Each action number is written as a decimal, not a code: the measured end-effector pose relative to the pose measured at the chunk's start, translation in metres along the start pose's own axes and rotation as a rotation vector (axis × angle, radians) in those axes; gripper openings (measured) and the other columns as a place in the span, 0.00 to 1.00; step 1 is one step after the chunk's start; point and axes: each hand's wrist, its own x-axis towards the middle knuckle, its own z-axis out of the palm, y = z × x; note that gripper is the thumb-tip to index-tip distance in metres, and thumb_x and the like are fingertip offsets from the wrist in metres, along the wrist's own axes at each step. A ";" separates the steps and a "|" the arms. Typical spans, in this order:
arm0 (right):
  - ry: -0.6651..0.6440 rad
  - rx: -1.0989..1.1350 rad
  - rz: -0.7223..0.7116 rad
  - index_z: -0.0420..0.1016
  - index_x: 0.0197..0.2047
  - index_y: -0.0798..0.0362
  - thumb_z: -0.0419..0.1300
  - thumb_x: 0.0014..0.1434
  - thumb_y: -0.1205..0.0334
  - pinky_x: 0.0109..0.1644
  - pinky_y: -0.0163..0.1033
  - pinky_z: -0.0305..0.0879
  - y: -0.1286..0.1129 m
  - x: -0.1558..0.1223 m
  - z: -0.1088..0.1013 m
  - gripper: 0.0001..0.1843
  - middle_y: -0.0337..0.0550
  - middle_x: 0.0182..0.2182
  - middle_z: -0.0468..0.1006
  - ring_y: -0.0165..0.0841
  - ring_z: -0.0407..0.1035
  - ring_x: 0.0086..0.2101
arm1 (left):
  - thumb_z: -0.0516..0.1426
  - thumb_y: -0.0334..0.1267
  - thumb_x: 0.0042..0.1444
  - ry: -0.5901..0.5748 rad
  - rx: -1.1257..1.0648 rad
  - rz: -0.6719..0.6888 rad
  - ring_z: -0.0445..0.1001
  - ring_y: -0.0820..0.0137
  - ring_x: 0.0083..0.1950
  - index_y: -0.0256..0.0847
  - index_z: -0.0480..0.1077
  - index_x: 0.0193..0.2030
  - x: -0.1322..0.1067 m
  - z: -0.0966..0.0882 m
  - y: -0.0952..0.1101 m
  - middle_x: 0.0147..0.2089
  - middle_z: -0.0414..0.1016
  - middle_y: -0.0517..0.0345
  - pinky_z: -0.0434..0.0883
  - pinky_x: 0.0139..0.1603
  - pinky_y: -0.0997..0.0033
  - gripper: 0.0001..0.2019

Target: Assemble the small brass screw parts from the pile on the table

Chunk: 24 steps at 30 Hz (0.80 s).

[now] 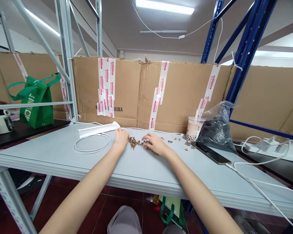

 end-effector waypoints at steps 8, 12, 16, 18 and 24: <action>-0.109 0.127 -0.152 0.70 0.39 0.52 0.53 0.54 0.67 0.37 0.33 0.57 -0.025 0.002 0.016 0.09 0.40 0.33 0.70 0.29 0.64 0.35 | 0.45 0.24 0.54 -0.127 -0.080 0.023 0.70 0.60 0.42 0.32 0.70 0.39 -0.002 -0.001 0.002 0.39 0.72 0.43 0.64 0.40 0.66 0.14; -0.062 0.092 -0.153 0.70 0.41 0.51 0.56 0.53 0.68 0.42 0.35 0.57 -0.018 0.003 0.014 0.11 0.43 0.36 0.68 0.31 0.62 0.39 | 0.45 0.24 0.53 -0.116 -0.071 0.035 0.68 0.59 0.45 0.31 0.69 0.40 -0.003 -0.002 0.003 0.41 0.71 0.41 0.64 0.43 0.63 0.13; -0.058 0.056 -0.177 0.72 0.41 0.49 0.55 0.54 0.67 0.44 0.37 0.56 -0.016 0.003 0.015 0.11 0.44 0.38 0.68 0.32 0.61 0.42 | 0.44 0.23 0.53 -0.124 -0.081 0.081 0.68 0.62 0.45 0.31 0.69 0.39 -0.002 0.000 0.004 0.41 0.71 0.42 0.65 0.43 0.68 0.14; -0.080 0.084 -0.172 0.73 0.39 0.50 0.53 0.55 0.68 0.42 0.35 0.57 -0.014 0.003 0.016 0.10 0.43 0.36 0.69 0.31 0.63 0.39 | 0.44 0.23 0.53 -0.131 -0.088 0.105 0.69 0.63 0.44 0.31 0.69 0.39 -0.001 0.002 0.003 0.41 0.71 0.42 0.66 0.43 0.69 0.14; -0.113 0.280 -0.092 0.74 0.32 0.55 0.55 0.51 0.72 0.37 0.33 0.60 -0.010 0.006 0.018 0.08 0.42 0.31 0.72 0.27 0.66 0.31 | 0.44 0.24 0.54 -0.134 -0.089 0.145 0.70 0.63 0.43 0.32 0.69 0.39 0.001 0.001 0.004 0.40 0.71 0.43 0.65 0.43 0.67 0.14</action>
